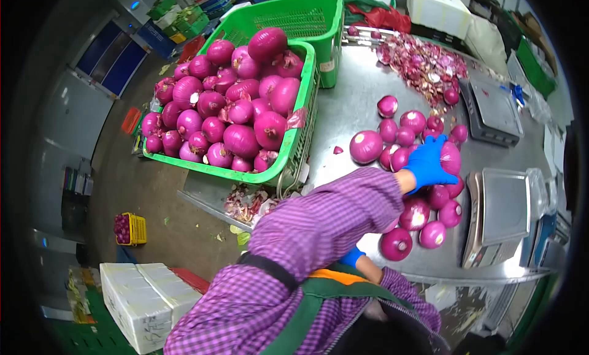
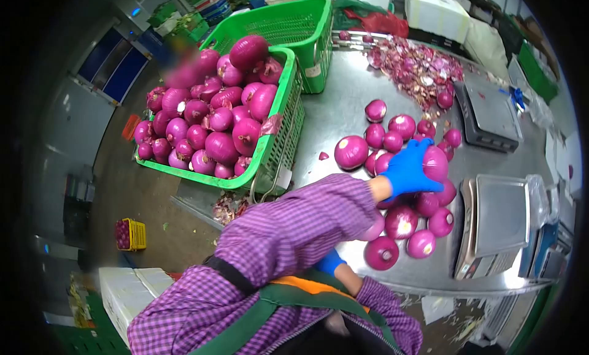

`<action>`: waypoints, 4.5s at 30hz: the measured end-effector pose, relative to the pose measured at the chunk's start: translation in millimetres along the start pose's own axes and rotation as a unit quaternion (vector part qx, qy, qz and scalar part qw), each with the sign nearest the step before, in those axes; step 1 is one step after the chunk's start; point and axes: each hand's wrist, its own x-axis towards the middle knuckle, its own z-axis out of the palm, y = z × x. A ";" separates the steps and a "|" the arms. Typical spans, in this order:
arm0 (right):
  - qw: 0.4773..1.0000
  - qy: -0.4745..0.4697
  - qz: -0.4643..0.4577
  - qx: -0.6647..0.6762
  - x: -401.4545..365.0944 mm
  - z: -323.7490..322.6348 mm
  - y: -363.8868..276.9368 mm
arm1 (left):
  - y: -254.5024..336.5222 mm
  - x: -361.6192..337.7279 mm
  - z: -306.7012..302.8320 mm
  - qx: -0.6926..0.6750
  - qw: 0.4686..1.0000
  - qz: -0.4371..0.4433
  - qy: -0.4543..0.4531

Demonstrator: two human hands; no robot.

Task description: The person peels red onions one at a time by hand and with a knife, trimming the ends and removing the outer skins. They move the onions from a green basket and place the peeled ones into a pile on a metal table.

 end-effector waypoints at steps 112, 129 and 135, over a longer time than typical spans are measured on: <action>0.789 -0.179 -0.133 -0.572 28.5 190.7 -200.7 | -91.5 -491.0 -198.6 -0.416 0.834 -0.240 0.272; 0.748 -0.161 -0.126 -0.632 37.1 175.8 -169.0 | -90.0 -493.6 -173.2 -0.396 0.843 -0.204 0.301; 0.781 -0.066 -0.166 -0.599 46.1 117.2 -143.4 | -90.5 -505.3 -165.8 -0.416 0.825 -0.192 0.330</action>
